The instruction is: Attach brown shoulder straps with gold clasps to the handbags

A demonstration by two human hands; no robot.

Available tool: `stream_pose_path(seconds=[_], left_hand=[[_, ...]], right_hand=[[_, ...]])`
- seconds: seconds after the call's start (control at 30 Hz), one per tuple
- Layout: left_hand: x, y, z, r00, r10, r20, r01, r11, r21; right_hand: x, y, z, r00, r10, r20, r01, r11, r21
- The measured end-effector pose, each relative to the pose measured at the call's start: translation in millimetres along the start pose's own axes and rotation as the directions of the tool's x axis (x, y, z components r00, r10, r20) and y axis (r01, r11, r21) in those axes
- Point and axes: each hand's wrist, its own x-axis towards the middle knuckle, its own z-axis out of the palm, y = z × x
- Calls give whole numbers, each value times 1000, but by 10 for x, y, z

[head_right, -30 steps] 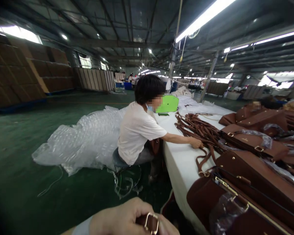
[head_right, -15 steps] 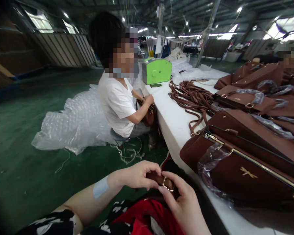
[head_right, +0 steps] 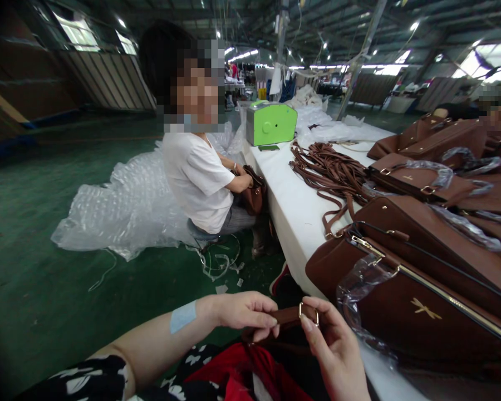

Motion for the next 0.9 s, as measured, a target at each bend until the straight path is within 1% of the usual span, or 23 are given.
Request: stream_pose_path(seconds=[0.1, 0.2, 0.27, 0.37, 0.43, 0.53, 0.6, 0.67, 0.73, 0.77, 0.83, 0.9], left_hand=[[36, 21, 8, 998, 51, -32, -50, 999, 18], [29, 89, -11, 1000, 3, -21, -2, 999, 51], [3, 164, -27, 999, -12, -53, 19, 992, 127], [-32, 280, -49, 990, 24, -138, 10, 970, 242], [-28, 310, -57, 984, 40, -176, 9, 962, 274], [21, 264, -48, 983, 23, -181, 21, 972, 236], [62, 207, -22, 982, 4, -189, 27, 986, 165], [94, 170, 6, 984, 10, -176, 1, 998, 61], [113, 168, 14, 993, 41, -114, -44, 999, -25], [116, 179, 5, 996, 56, -73, -59, 998, -39], [114, 209, -40, 997, 70, -19, -70, 997, 10], [106, 229, -101, 998, 58, -13, -57, 995, 82]], right_hand=[[14, 8, -13, 999, 8, 50, -7, 1000, -13], [41, 53, -54, 992, -12, 127, 20, 998, -65], [81, 97, -108, 987, -51, 153, 71, 989, -130], [151, 157, -184, 977, -149, 153, 188, 942, -279], [185, 189, -192, 964, -198, 175, 247, 912, -327], [213, 225, -129, 945, -206, 253, 276, 918, -284], [228, 224, -74, 934, -212, 287, 287, 924, -254], [242, 191, -46, 924, -221, 312, 303, 921, -244], [243, 134, -60, 926, -229, 299, 304, 923, -235], [237, 104, -82, 936, -227, 268, 289, 931, -223], [209, 56, -136, 966, -207, 155, 233, 956, -177], [171, 31, -178, 983, -179, 38, 183, 974, -133]])
